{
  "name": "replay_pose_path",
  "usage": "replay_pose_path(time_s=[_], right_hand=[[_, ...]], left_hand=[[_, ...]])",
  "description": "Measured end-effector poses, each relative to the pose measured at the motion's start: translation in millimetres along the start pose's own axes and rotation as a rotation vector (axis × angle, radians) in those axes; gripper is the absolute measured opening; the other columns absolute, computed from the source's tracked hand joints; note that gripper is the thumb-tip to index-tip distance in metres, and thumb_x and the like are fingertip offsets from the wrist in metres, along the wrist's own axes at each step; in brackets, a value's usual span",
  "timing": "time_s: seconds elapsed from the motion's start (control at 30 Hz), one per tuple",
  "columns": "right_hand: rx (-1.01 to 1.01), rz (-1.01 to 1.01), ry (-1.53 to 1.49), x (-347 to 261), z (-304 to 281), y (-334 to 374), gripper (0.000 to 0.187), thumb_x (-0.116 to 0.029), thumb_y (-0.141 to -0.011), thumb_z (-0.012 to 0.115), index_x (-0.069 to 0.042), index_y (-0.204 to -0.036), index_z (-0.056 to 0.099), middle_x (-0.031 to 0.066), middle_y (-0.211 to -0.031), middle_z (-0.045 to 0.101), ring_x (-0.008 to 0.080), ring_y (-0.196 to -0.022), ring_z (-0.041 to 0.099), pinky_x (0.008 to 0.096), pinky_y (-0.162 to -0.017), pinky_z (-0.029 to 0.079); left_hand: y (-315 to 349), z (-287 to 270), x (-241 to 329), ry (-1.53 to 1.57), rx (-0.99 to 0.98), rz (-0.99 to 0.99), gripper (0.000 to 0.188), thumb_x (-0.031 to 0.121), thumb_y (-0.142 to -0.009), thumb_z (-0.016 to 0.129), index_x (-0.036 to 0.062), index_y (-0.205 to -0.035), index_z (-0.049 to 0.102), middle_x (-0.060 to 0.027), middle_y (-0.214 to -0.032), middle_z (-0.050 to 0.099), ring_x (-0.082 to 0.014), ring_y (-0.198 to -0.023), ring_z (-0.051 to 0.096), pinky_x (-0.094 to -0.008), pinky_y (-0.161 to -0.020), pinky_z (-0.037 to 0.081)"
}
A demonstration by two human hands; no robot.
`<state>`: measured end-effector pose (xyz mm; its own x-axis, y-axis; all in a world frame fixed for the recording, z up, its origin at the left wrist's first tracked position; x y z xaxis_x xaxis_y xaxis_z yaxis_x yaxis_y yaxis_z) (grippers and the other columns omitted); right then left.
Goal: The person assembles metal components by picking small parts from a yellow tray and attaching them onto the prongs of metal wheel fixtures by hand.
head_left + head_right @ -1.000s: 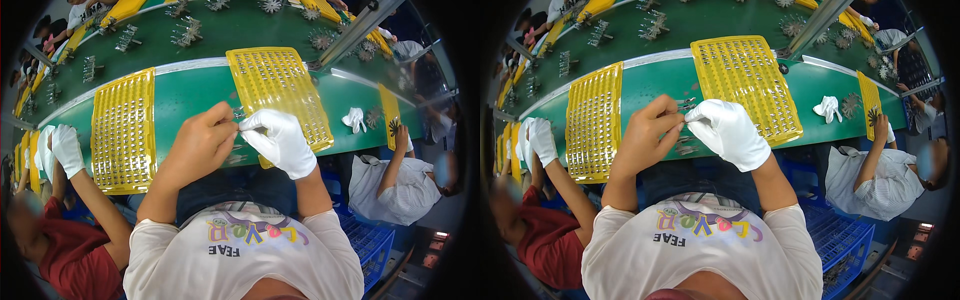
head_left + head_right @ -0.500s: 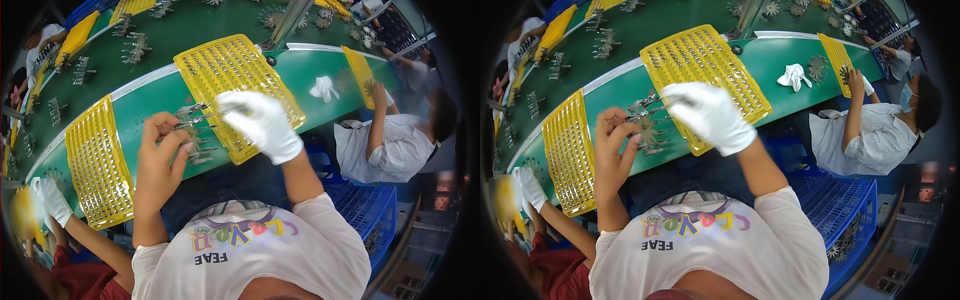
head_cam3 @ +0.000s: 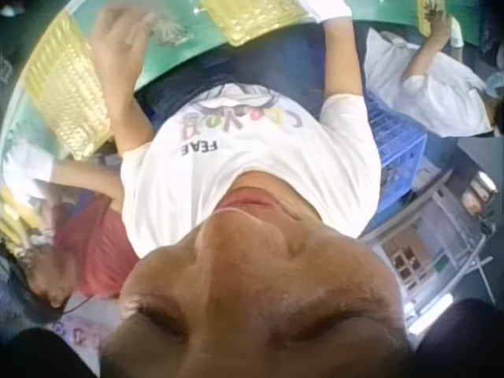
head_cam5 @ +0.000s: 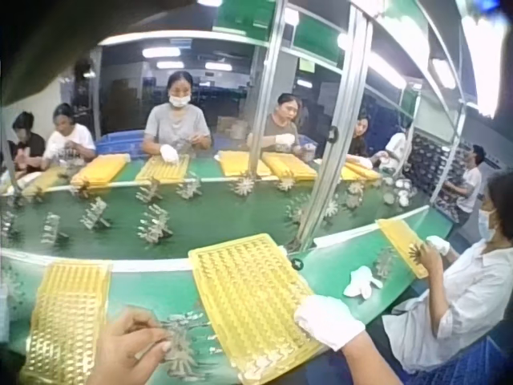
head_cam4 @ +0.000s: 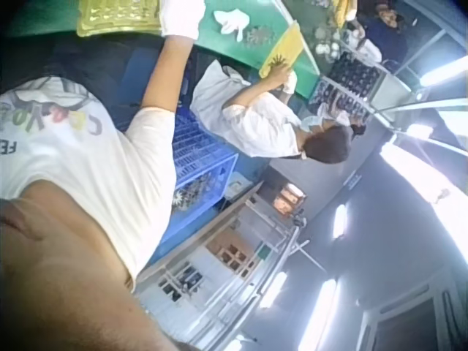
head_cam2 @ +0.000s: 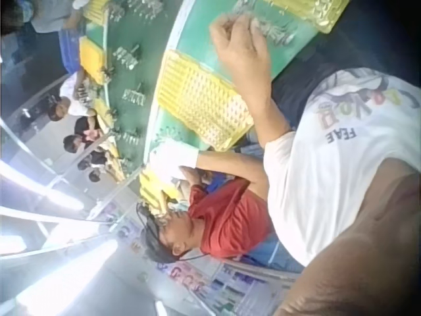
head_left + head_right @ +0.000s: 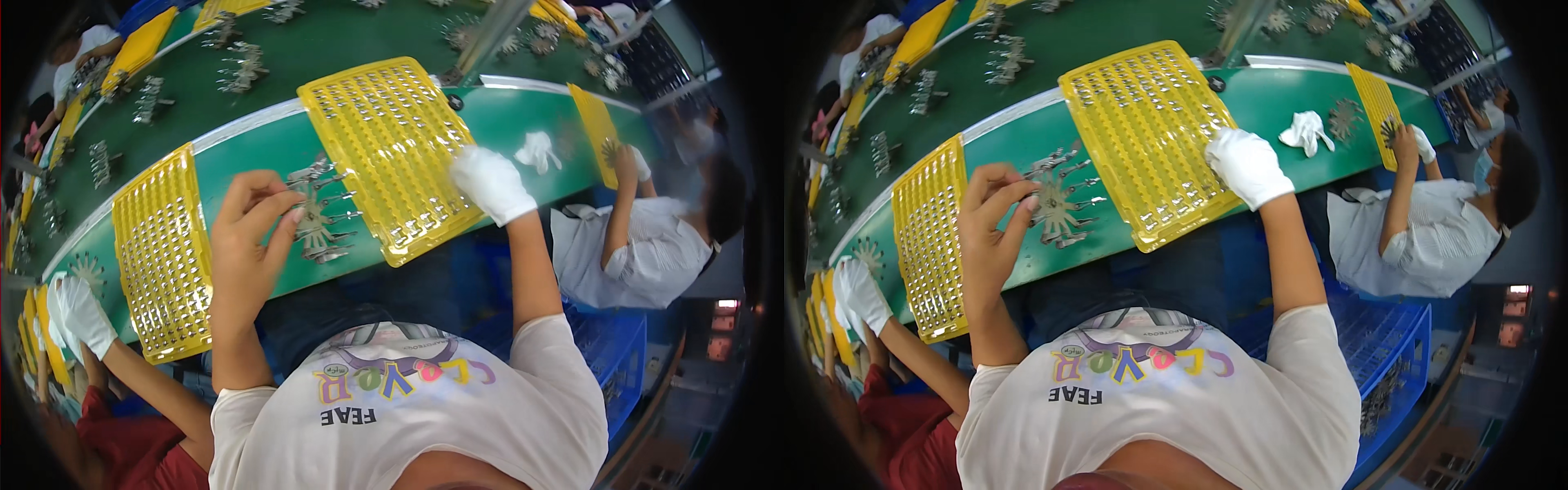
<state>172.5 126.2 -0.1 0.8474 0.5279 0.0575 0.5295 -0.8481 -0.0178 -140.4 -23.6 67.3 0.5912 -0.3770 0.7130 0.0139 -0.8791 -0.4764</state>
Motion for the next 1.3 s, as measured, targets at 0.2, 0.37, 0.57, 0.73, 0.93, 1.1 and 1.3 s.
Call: replay_pose_path(time_s=[0.2, 0.37, 0.57, 0.73, 0.93, 1.1, 1.3], right_hand=[[0.124, 0.145, -0.795, -29, -21, 17, 0.013, -0.010, -0.088, 0.076, -0.002, -0.098, 0.072, 0.0133, -0.091, 0.076, 0.0223, -0.076, 0.074, 0.0311, -0.073, 0.058], [0.241, -0.130, -1.033, -106, -66, 19, 0.013, -0.004, -0.087, 0.076, 0.000, -0.099, 0.071, 0.0075, -0.094, 0.075, 0.0145, -0.084, 0.072, 0.0276, -0.074, 0.054], [0.284, -0.240, -1.137, -137, -73, 5, 0.013, 0.000, -0.087, 0.074, 0.000, -0.100, 0.073, 0.0092, -0.096, 0.074, 0.0147, -0.087, 0.071, 0.0287, -0.075, 0.054], [0.319, -0.303, -1.063, -147, -74, 6, 0.016, -0.006, -0.086, 0.078, -0.002, -0.100, 0.072, 0.0117, -0.090, 0.071, 0.0252, -0.079, 0.073, 0.0339, -0.071, 0.057], [0.307, -0.300, -1.042, -154, -74, 4, 0.015, -0.005, -0.085, 0.078, -0.003, -0.098, 0.072, 0.0124, -0.089, 0.071, 0.0280, -0.078, 0.073, 0.0355, -0.069, 0.057], [0.351, -0.384, -1.036, -160, -73, -2, 0.014, -0.004, -0.085, 0.077, -0.003, -0.097, 0.070, 0.0131, -0.086, 0.071, 0.0315, -0.077, 0.072, 0.0376, -0.067, 0.056], [0.407, -0.327, -1.124, -152, -72, -1, 0.011, -0.002, -0.085, 0.076, -0.001, -0.095, 0.073, 0.0127, -0.088, 0.074, 0.0245, -0.079, 0.074, 0.0337, -0.072, 0.057]], left_hand=[[-2, 2, 9, -0.017, 0.036, 0.049, 0.015, -0.007, -0.084, 0.073, -0.0028, -0.099, 0.073, -0.0117, -0.106, 0.062, -0.0253, -0.090, 0.068, -0.0336, -0.077, 0.055], [-2, 4, 17, -0.105, 0.069, 0.160, 0.011, -0.001, -0.081, 0.076, 0.0003, -0.091, 0.072, -0.0090, -0.097, 0.065, -0.0257, -0.082, 0.068, -0.0362, -0.071, 0.054], [2, 9, 17, -0.121, 0.013, 0.161, 0.013, -0.005, -0.084, 0.074, -0.0026, -0.097, 0.074, -0.0118, -0.100, 0.063, -0.0240, -0.085, 0.065, -0.0326, -0.070, 0.051], [4, 4, 24, -0.218, 0.030, 0.217, 0.013, -0.002, -0.081, 0.075, -0.0002, -0.094, 0.074, -0.0104, -0.096, 0.065, -0.0265, -0.082, 0.066, -0.0367, -0.070, 0.051], [6, 6, 19, -0.264, 0.040, 0.244, 0.012, 0.002, -0.080, 0.077, 0.0039, -0.091, 0.074, -0.0067, -0.096, 0.066, -0.0248, -0.080, 0.065, -0.0391, -0.071, 0.047], [3, 8, 22, -0.310, 0.004, 0.260, 0.015, 0.001, -0.080, 0.076, 0.0036, -0.094, 0.073, -0.0071, -0.098, 0.066, -0.0256, -0.086, 0.065, -0.0391, -0.073, 0.047], [4, 11, 29, -0.267, 0.069, 0.215, 0.026, 0.001, -0.080, 0.078, 0.0014, -0.105, 0.069, -0.0141, -0.112, 0.061, -0.0317, -0.094, 0.063, -0.0412, -0.081, 0.050]])
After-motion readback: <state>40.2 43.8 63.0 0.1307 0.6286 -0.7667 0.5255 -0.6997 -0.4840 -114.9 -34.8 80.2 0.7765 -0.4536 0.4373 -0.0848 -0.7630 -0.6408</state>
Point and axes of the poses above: each hand's wrist, its own y-axis away from the middle knuckle, its own z-axis out of the palm, x = y × z, the point moved 5 cm from there along -y, towards the middle knuckle
